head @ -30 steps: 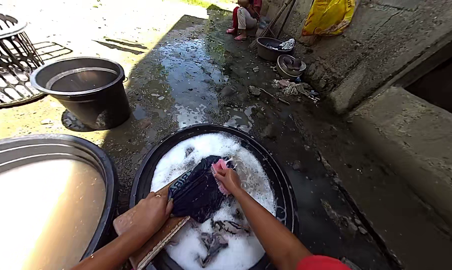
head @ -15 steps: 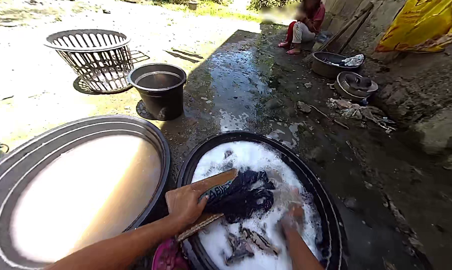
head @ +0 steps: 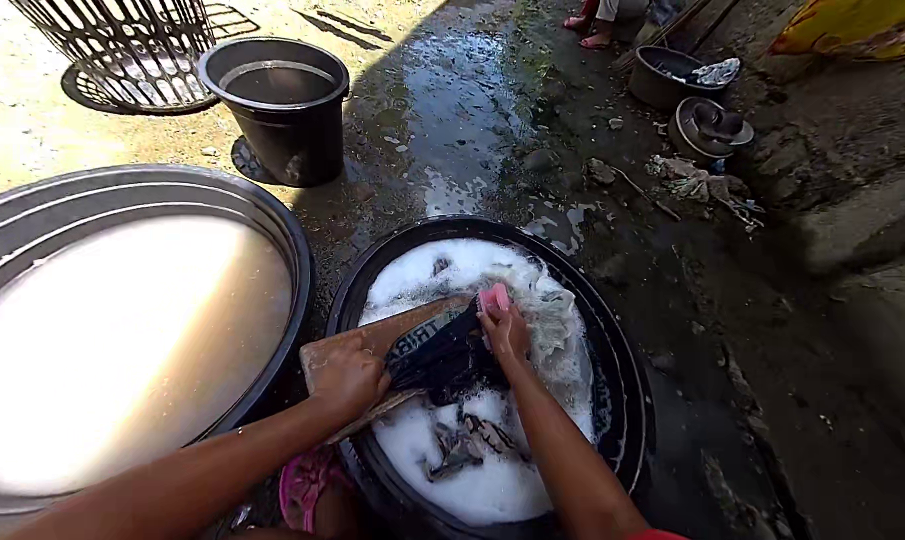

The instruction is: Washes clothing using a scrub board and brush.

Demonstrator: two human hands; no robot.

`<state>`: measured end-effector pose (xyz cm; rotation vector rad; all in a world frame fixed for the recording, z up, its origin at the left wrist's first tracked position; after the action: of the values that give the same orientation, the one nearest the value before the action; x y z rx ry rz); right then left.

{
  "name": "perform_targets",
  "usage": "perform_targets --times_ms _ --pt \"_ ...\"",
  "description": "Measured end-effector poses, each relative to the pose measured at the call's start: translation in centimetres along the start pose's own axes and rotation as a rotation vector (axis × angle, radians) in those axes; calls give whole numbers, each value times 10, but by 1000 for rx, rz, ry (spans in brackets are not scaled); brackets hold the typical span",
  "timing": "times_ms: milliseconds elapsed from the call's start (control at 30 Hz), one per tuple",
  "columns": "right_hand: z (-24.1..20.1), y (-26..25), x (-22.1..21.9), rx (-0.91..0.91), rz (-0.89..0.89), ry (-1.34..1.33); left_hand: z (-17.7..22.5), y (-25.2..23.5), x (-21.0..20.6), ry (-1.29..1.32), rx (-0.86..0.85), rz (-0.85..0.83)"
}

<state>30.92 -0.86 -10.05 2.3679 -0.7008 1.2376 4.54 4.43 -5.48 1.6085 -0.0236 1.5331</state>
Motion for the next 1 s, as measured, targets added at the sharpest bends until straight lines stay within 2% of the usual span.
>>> perform_targets --times_ms 100,133,167,267,300,333,400,467,500,533,567,633,667,733,800,867,900,967,1000 --pt "-103 71 -13 438 45 -196 1 -1 2 4 -3 5" --pt "-118 87 -18 512 11 -221 1 -1 2 6 -5 13" --pt "-113 84 -21 495 -23 -200 0 -1 1 5 -7 16" --pt "-25 17 -14 133 -109 -9 0 -1 1 -7 -3 15" --pt "-3 2 -10 36 -117 18 1 -1 0 -15 -1 7" --pt "1 -2 -7 -10 -126 24 2 -1 0 -21 -2 2" --pt "-42 23 -6 88 -124 -60 3 -2 1 -38 -5 -5" --pt "-102 70 -16 351 -86 -207 4 -3 1 -49 -8 -11" --pt "-113 85 -21 427 -80 -221 4 -3 1 -55 -10 -15" --pt "-106 84 -23 420 -74 -190 3 -2 1 -59 -11 -23" --pt "-83 69 -22 327 -97 -124 3 -1 2 -60 -12 -29" --pt "-18 22 -13 105 -124 -27 5 -3 4 -49 -24 -40" --pt "9 5 -7 40 -102 -62 9 -6 5 -38 -45 -43" --pt "35 -11 15 2 36 -363 25 -17 16 37 -153 -40" --pt "20 -1 37 -13 88 -900 57 -19 44 240 -351 -16" --pt "-25 20 63 159 -98 -1464 97 -12 82 438 -536 8" --pt "-47 32 79 274 -233 -1627 116 -6 100 513 -610 20" --pt "-77 55 115 460 -384 -1697 144 9 137 700 -759 38" --pt "-83 62 132 526 -381 -1678 154 14 152 801 -823 32"
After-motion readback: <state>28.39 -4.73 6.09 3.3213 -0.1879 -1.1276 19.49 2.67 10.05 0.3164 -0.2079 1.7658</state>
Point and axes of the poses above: each hand's wrist, its own y-axis away from the middle knuckle, its own x-axis out of the back of the hand, z = x × y, the point moved 10 cm from there along -y, towards the middle knuckle, and after that the axes turned 7 degrees about x, right-handed, at the moved point
